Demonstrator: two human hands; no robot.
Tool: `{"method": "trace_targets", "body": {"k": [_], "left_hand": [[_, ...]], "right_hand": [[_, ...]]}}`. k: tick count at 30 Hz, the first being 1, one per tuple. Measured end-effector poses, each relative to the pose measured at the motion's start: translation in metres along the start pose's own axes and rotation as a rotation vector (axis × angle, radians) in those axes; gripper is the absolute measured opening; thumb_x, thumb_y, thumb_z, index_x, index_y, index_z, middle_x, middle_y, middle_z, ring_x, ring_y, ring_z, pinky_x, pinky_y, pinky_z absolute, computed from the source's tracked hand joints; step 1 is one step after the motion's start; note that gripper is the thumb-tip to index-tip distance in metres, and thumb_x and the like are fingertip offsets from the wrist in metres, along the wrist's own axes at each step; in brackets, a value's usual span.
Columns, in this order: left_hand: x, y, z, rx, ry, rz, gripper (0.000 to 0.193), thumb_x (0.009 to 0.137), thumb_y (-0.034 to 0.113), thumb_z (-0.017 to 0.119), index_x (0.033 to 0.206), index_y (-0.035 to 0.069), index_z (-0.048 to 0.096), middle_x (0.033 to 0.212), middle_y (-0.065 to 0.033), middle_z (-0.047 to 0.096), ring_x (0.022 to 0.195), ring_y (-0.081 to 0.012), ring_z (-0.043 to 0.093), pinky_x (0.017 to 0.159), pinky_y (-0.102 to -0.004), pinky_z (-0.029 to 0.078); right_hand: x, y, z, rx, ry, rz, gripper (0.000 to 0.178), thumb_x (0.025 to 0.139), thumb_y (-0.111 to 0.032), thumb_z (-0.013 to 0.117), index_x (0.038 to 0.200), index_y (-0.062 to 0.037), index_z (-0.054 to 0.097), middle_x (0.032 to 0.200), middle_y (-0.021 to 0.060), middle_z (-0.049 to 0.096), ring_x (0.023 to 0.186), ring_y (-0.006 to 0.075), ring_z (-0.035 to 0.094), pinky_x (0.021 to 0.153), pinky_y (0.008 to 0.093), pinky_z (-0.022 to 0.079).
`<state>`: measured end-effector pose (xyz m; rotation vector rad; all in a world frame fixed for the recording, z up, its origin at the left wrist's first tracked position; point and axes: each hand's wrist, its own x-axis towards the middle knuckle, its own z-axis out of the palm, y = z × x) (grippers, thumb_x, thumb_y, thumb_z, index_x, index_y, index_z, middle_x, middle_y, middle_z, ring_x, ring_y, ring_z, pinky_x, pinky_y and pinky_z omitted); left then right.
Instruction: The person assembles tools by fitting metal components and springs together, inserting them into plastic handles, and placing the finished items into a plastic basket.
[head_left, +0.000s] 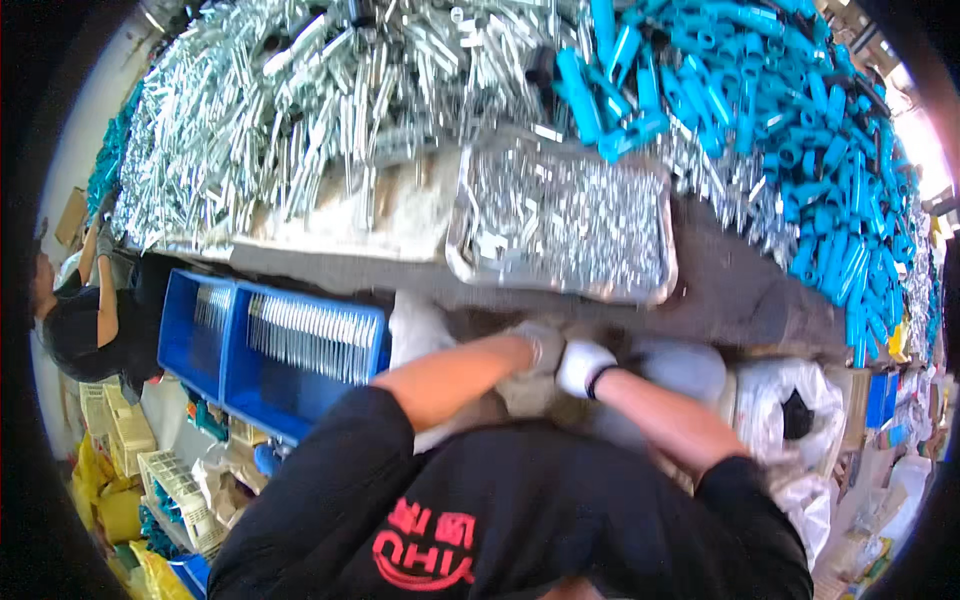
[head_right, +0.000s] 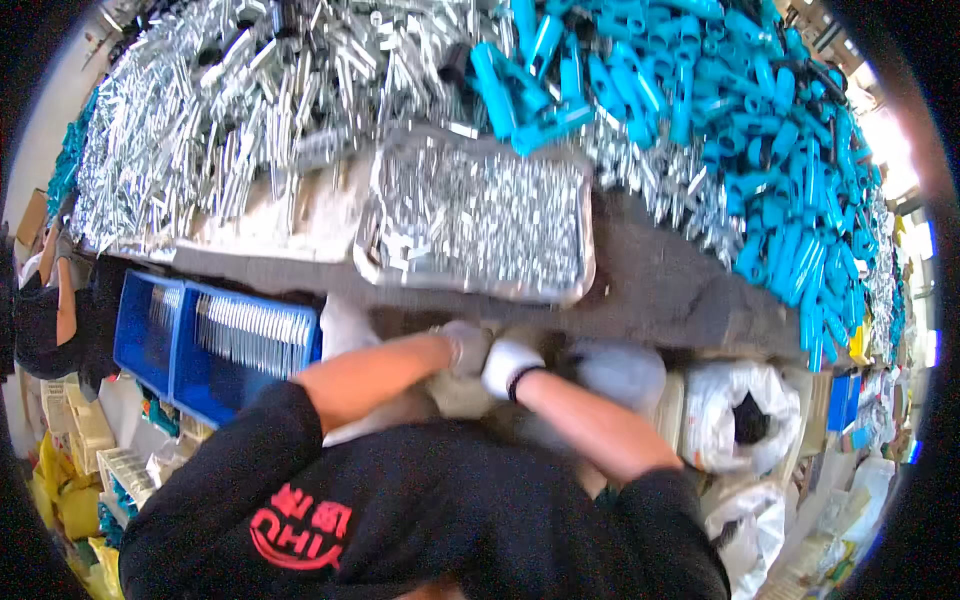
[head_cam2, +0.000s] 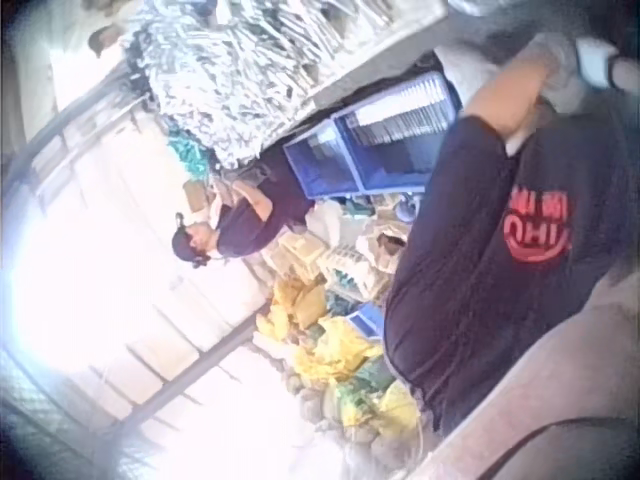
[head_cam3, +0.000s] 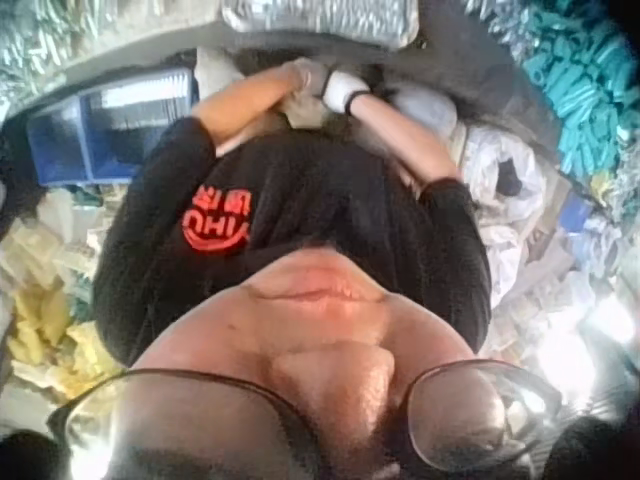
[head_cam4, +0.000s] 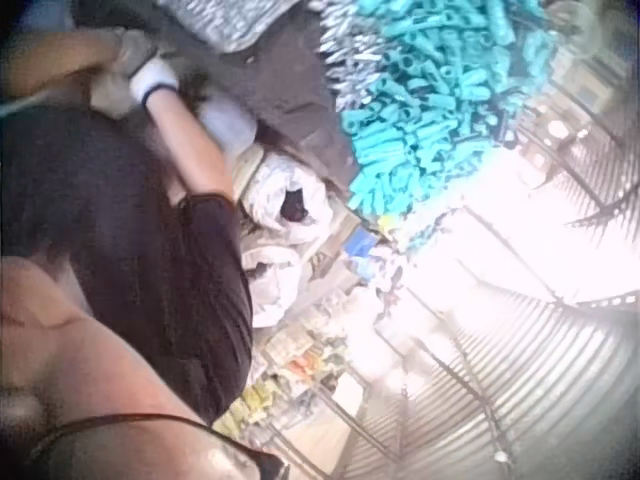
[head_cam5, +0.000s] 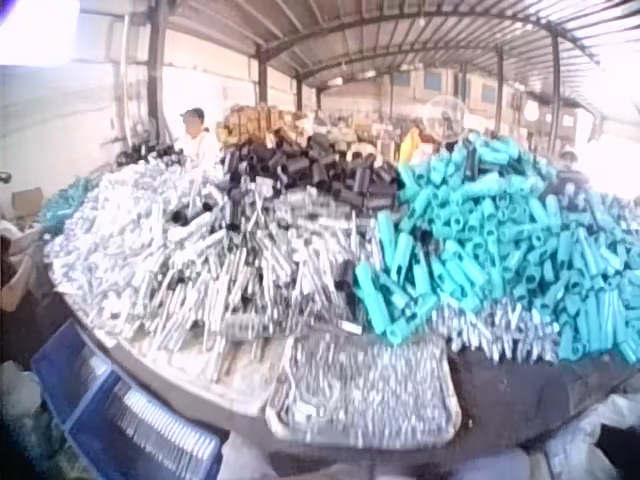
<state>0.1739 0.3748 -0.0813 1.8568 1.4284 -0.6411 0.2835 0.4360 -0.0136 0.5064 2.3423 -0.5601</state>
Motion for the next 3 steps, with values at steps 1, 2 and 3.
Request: {"method": "trace_targets", "body": {"k": [1,2,3], "left_hand": [[-0.051,0.013,-0.045,-0.295,0.385,-0.147,0.022,0.082,0.023,0.068,0.098,0.011,0.077,0.115,-0.0166,0.071,0.102,-0.0257,0.071,0.088,-0.0385,0.056],[-0.046,0.014,-0.027,-0.348,0.344,-0.086,0.037,0.08,0.023,0.071,0.116,0.015,0.069,0.115,-0.019,0.07,0.108,-0.0257,0.069,0.092,-0.0369,0.054],[0.002,0.0,0.034,-0.417,0.294,-0.025,0.059,0.078,0.023,0.074,0.135,0.018,0.06,0.115,-0.0214,0.07,0.114,-0.0257,0.066,0.096,-0.0353,0.052]], "right_hand": [[-0.003,0.014,-0.002,0.042,0.082,0.012,0.031,0.085,-0.027,0.057,0.1,-0.008,0.075,0.103,0.0227,0.071,0.094,0.0398,0.069,0.082,0.047,0.055],[-0.001,0.003,0.001,0.036,0.064,0.018,0.031,0.085,-0.027,0.055,0.099,-0.0077,0.076,0.102,0.0236,0.071,0.094,0.0401,0.069,0.084,0.0466,0.055],[0.004,-0.011,0.019,0.061,0.031,0.064,0.033,0.085,-0.026,0.056,0.107,-0.0094,0.075,0.107,0.0253,0.07,0.102,0.0367,0.069,0.091,0.0456,0.053]]}}
